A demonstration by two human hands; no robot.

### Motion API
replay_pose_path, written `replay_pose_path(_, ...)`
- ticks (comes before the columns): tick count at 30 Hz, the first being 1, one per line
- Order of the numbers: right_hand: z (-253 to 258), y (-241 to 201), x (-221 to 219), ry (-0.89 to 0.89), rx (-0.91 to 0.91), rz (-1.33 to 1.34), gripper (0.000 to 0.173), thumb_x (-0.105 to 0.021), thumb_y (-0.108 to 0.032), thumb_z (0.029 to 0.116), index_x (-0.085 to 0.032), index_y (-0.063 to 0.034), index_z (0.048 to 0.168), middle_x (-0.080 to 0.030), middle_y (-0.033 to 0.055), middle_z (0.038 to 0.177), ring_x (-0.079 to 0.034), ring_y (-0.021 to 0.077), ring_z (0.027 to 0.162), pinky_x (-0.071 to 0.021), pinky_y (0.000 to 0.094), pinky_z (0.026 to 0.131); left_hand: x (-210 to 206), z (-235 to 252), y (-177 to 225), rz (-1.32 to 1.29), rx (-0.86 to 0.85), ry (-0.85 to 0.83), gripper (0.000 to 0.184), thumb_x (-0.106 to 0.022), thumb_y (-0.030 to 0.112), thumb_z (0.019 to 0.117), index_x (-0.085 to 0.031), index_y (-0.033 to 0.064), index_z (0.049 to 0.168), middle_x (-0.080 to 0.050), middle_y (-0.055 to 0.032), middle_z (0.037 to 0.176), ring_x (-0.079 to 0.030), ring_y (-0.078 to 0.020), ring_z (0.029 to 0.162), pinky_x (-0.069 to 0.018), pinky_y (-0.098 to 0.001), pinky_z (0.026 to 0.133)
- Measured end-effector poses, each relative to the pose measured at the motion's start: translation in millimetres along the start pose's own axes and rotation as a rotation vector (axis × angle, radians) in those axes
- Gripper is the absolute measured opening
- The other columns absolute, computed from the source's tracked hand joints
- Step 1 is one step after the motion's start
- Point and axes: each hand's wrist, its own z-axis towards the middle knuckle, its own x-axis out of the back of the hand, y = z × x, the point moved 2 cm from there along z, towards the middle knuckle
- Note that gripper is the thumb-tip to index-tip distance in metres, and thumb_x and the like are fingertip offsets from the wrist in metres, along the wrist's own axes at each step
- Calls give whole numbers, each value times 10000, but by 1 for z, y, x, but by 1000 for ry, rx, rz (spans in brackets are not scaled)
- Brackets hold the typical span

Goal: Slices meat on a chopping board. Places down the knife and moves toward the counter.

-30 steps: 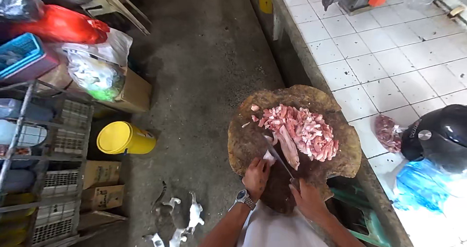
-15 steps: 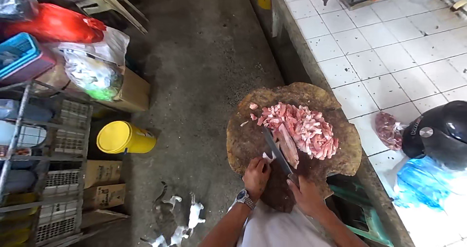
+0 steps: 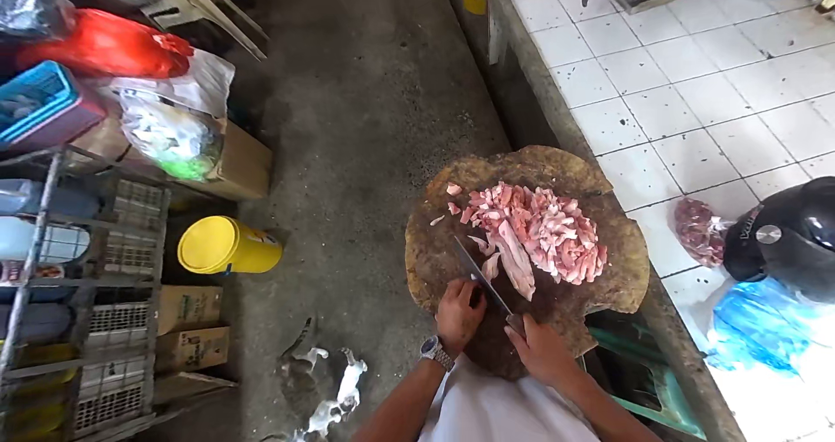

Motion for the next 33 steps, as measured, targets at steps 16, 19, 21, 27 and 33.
replay_pose_path(16,-18,34,5,541,179,640,418,-526,-487,1036,-654,-97,1114,-602,6,642,-591,153,481,-566,373,496,-5,86,12,-44,108,-215,272,-630,226,990,-724,69,1191,-702,-146,1148,-711,-249,932,-598,-438,868)
replay_pose_path(19,-22,45,-2,597,174,677,392,-539,-462,1035,-659,-92,1077,-599,2,627,-583,147,464,-560,361,473,-5,110,1,15,167,-86,226,-676,200,972,-707,35,1123,-691,-174,1136,-696,-327,1012,-578,-524,902)
replay_pose_path(21,-26,51,-5,625,171,702,375,-541,-449,1038,-654,-92,1058,-602,4,634,-583,150,463,-562,360,467,-6,120,-3,78,107,-48,195,-698,157,934,-702,37,1087,-668,-177,1178,-636,-362,1131,-542,-550,955)
replay_pose_path(27,-36,62,-8,647,126,775,369,-534,-416,1047,-641,-72,1128,-608,12,645,-598,157,477,-576,369,484,3,102,14,137,-63,-88,237,-654,219,940,-727,100,1133,-658,-149,1214,-583,-362,1207,-499,-551,990)
replay_pose_path(33,-35,71,-15,625,86,814,381,-537,-419,1049,-644,-67,1147,-611,23,634,-600,173,466,-571,374,469,-29,90,25,264,-438,-424,371,-635,150,924,-712,252,1271,-619,-96,1381,-558,-343,1285,-462,-559,1031)
